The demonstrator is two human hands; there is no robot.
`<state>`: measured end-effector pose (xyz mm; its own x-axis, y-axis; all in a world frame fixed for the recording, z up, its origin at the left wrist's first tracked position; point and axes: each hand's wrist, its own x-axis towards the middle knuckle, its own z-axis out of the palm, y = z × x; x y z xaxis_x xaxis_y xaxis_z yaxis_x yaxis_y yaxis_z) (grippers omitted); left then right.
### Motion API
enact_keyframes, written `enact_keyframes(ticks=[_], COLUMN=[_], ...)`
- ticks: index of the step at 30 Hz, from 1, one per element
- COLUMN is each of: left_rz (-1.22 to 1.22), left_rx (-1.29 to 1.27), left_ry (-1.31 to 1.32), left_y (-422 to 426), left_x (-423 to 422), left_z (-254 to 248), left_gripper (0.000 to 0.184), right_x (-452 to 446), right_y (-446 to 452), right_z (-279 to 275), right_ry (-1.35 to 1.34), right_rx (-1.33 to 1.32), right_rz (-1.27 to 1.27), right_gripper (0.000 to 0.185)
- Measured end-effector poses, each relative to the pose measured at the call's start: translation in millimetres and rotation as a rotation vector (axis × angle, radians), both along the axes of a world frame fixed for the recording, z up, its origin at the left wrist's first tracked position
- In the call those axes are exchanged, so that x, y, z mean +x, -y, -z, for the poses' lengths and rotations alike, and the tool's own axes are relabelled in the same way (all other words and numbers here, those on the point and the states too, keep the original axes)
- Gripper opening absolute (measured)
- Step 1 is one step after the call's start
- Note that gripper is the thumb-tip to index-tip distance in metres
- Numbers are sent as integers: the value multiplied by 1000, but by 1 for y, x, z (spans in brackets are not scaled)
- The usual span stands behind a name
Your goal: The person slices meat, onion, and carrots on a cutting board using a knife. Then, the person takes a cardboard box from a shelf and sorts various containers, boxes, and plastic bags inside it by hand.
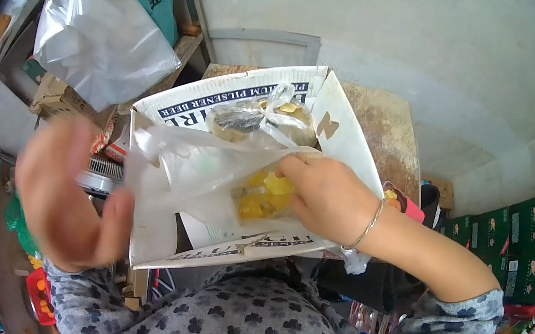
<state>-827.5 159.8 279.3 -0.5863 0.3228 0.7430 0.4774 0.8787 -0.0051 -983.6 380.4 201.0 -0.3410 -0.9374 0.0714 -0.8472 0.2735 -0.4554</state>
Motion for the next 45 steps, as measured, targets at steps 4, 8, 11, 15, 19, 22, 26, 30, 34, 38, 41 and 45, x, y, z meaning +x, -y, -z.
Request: enact_keyframes(ticks=[4,8,11,15,19,22,26,30,34,38,41,45], left_rz=[252,-54,-69,-42,-12,-12,-11,27,25,20,16,2], left_rx=[-121,-197,-305,-326,-362,-376,-392,-318,-298,-287,-296,-348], left_ry=[91,339,335,302,291,437,498,468,479,496,551,615], left_y=[-42,-37,-34,-30,-32,-31,-32,-32,-34,-34,-34,-33], left_x=[-2,-42,-50,-57,-56,-55,-58,-61,-60,-62,-63,-66], left_z=[36,61,67,80,84,84,89,95,93,96,96,96], left_gripper=[24,32,29,28,28,31,33,28,27,27,31,37], right_x=[1,6,8,13,9,9,12,14,16,16,16,15], right_y=[-1,-1,0,6,11,13,15,17,18,19,19,21], right_z=[4,-4,2,-8,2,6,3,4,2,3,4,7], right_ry=[152,425,668,545,128,74,37,32,36,32,33,8], right_rx=[-107,-77,-182,-91,-37,0,63,105,138,145,121,155], right_rz=[18,139,148,91,-69,-95,-79,-39,-4,15,22,61], right_gripper=[33,32,31,28,34,34,33,31,29,28,27,30])
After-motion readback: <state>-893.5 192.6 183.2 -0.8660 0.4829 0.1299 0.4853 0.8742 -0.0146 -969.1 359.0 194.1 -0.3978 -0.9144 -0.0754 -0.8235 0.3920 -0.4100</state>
